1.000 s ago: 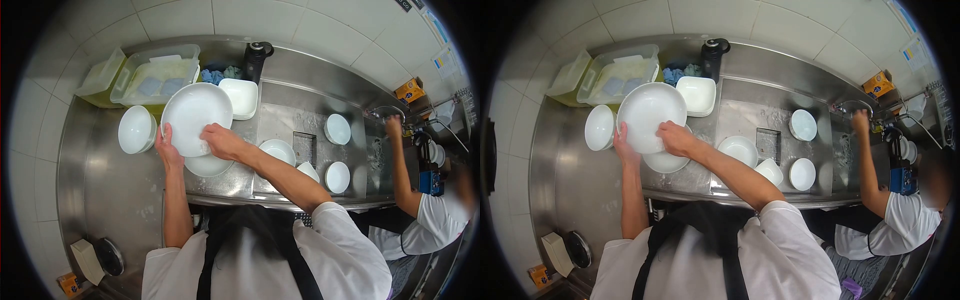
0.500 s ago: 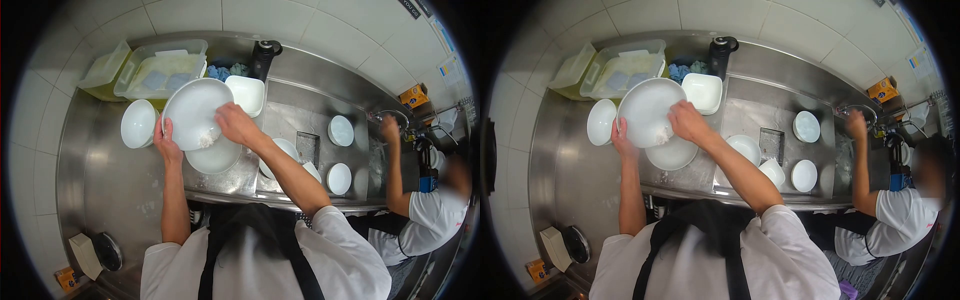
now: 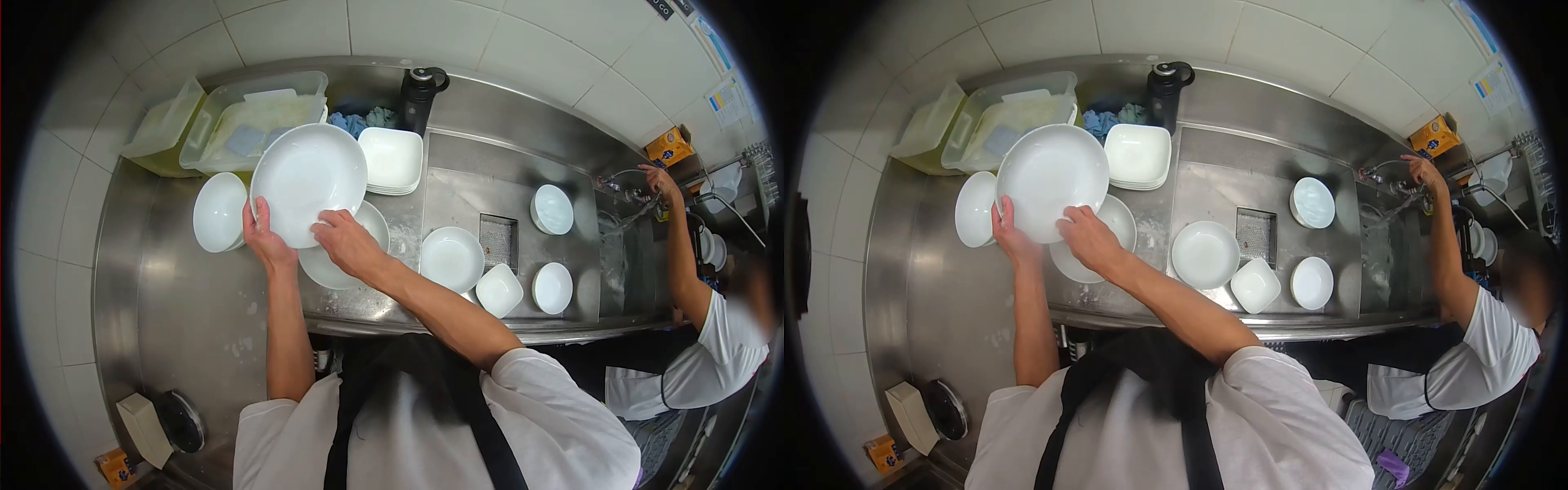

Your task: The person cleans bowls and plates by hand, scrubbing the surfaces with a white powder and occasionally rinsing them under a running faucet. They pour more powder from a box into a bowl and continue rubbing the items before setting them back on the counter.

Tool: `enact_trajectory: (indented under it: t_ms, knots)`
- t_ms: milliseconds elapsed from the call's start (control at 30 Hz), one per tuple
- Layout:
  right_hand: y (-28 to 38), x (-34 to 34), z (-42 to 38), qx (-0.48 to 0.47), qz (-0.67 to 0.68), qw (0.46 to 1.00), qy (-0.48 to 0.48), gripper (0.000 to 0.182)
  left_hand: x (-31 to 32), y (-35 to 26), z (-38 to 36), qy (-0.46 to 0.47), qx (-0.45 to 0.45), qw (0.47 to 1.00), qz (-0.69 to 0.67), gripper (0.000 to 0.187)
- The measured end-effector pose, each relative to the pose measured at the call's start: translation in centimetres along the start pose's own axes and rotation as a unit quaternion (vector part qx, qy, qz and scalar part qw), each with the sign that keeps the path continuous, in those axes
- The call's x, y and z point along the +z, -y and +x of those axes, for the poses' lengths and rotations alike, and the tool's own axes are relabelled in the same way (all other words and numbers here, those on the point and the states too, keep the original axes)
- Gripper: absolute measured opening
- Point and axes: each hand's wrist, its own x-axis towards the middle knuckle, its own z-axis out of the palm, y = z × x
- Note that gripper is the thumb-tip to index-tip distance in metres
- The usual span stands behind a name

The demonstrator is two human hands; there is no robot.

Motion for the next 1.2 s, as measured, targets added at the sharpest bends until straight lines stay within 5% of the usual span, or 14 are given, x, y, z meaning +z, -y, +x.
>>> enact_trajectory:
  t_ms: [333,600,733,800,833,933,1000,1067,1200]
  knots:
    - [-4.7,4.1,-5.3,-0.001,0.002,0.994,0.111,0.026,-2.7,0.4,2.2,-0.024,0.121,0.985,0.124,0.04]
    - [-5.7,3.9,-7.1,0.142,-0.066,0.973,0.171,0.041,-2.3,-2.4,0.9,-0.075,0.032,0.996,0.034,0.047]
    - [-7.3,6.6,-7.4,0.104,-0.115,0.969,0.193,0.033,-2.7,-2.8,-0.1,-0.116,0.003,0.992,-0.039,0.051]
    - [-10.1,7.1,-7.7,0.11,-0.048,0.98,0.159,0.023,-3.6,-2.9,-0.3,-0.149,0.001,0.988,-0.032,0.053]
    - [-6.9,3.5,-7.0,0.197,0.096,0.976,0.016,0.018,-4.3,-3.0,-0.7,-0.154,0.004,0.988,-0.033,0.053]
    - [-5.1,-0.9,-5.4,0.323,0.241,0.915,0.011,0.019,-4.9,-3.0,-1.5,-0.119,0.021,0.992,-0.019,0.052]
    - [-4.4,-2.2,-4.9,0.291,0.163,0.942,0.032,0.022,-4.7,-2.4,-2.3,-0.105,0.02,0.994,-0.007,0.051]
    - [-4.2,-1.7,-3.7,0.348,0.302,0.887,-0.031,0.024,-4.5,-1.3,-2.7,-0.099,0.007,0.995,-0.015,0.05]
    - [-0.8,-1.7,1.6,0.232,0.321,0.905,-0.153,0.028,-3.2,0.8,-4.1,-0.097,-0.039,0.994,-0.017,0.05]
